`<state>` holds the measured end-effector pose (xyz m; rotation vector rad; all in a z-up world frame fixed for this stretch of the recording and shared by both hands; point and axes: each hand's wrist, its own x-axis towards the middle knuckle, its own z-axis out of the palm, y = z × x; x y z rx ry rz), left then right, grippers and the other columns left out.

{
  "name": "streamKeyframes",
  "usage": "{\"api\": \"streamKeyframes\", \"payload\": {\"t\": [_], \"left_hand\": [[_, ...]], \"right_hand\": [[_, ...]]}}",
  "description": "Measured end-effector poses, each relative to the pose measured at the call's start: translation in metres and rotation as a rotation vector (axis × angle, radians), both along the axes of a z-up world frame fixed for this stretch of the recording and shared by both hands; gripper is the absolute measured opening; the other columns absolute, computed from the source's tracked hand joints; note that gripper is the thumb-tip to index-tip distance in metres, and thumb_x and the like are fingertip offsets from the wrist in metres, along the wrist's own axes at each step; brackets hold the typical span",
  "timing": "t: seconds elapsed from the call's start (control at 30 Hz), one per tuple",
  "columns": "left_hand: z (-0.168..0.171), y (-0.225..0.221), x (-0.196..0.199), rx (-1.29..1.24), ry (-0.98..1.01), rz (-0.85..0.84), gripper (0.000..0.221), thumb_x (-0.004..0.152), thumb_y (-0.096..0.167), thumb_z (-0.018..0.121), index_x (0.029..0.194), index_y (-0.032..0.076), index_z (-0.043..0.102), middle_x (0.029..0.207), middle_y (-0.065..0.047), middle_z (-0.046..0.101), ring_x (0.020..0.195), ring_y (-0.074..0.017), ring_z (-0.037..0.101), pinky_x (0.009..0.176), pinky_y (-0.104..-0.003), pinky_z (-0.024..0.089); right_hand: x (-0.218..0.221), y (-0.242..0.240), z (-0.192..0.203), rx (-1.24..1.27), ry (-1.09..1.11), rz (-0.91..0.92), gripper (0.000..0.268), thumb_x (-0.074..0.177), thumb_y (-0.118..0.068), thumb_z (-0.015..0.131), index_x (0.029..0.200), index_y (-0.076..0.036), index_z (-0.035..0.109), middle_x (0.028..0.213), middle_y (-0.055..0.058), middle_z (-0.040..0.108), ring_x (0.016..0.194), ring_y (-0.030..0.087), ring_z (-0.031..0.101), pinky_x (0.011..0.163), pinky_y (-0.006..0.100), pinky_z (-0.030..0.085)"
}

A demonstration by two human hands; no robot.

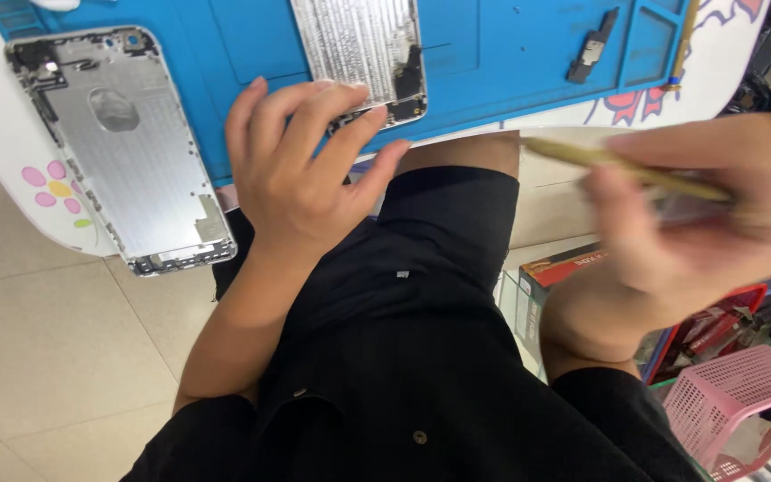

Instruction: The recorder is using a screwdriver to remove internal components from a disassembled smartphone.

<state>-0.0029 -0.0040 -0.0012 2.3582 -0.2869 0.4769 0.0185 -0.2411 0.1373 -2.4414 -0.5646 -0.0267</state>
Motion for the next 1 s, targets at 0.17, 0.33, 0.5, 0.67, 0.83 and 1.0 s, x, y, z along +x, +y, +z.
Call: {"api": "streamKeyframes", "payload": {"t": [0.17, 0.33, 0.5, 0.67, 0.83, 1.0], "left_hand": [[0.005, -0.004, 0.001, 0.03, 0.007, 0.009, 0.03, 0.087, 0.029, 0.094, 0.111, 0.018, 0.079, 0.123, 0.004, 0.069, 0.12, -0.0207, 0.061, 0.118, -0.051, 0.039], [0.008, -0.005, 0.0, 0.078, 0.063, 0.026, 0.032, 0.086, 0.027, 0.095, 0.112, 0.017, 0.08, 0.123, 0.004, 0.07, 0.12, -0.0212, 0.062, 0.119, -0.052, 0.039], [0.015, -0.006, 0.002, 0.036, 0.078, 0.015, 0.034, 0.087, 0.029, 0.099, 0.112, 0.015, 0.079, 0.124, 0.001, 0.069, 0.12, -0.0235, 0.063, 0.119, -0.053, 0.039], [0.017, -0.011, 0.004, 0.025, 0.089, 0.037, 0.032, 0.087, 0.029, 0.098, 0.109, 0.015, 0.079, 0.121, 0.001, 0.069, 0.118, -0.0244, 0.063, 0.12, -0.052, 0.037], [0.018, -0.019, 0.017, 0.024, 0.061, -0.014, 0.027, 0.087, 0.036, 0.092, 0.101, 0.016, 0.08, 0.114, -0.001, 0.069, 0.11, -0.0241, 0.064, 0.12, -0.054, 0.033], [0.021, -0.021, 0.025, 0.014, 0.041, -0.007, 0.031, 0.099, 0.047, 0.077, 0.103, 0.017, 0.081, 0.113, -0.005, 0.063, 0.109, -0.0248, 0.063, 0.121, -0.052, 0.037]], "right_hand": [[-0.015, -0.131, -0.06, 0.631, -0.148, -0.432, 0.022, 0.1, -0.006, 0.08, 0.114, 0.005, 0.065, 0.095, 0.015, 0.067, 0.061, 0.022, 0.063, 0.057, 0.03, 0.051], [-0.018, -0.111, -0.081, 0.66, -0.141, -0.45, 0.023, 0.102, -0.002, 0.082, 0.112, 0.003, 0.062, 0.097, 0.014, 0.065, 0.062, 0.021, 0.063, 0.058, 0.029, 0.052], [-0.006, -0.089, -0.11, 0.771, -0.014, -0.491, 0.025, 0.1, -0.004, 0.084, 0.109, 0.004, 0.062, 0.101, 0.012, 0.065, 0.076, 0.015, 0.062, 0.069, 0.023, 0.051], [0.014, -0.074, -0.123, 0.875, 0.066, -0.501, 0.025, 0.101, -0.009, 0.081, 0.111, 0.002, 0.061, 0.1, 0.01, 0.063, 0.081, 0.013, 0.061, 0.075, 0.022, 0.05], [0.035, -0.061, -0.133, 0.858, 0.02, -0.433, 0.024, 0.103, -0.014, 0.075, 0.113, -0.002, 0.057, 0.095, 0.01, 0.063, 0.08, 0.016, 0.062, 0.074, 0.024, 0.051], [0.056, -0.05, -0.134, 0.764, -0.093, -0.32, 0.021, 0.1, -0.014, 0.068, 0.107, 0.001, 0.054, 0.092, 0.012, 0.061, 0.075, 0.019, 0.06, 0.069, 0.027, 0.049]]}}
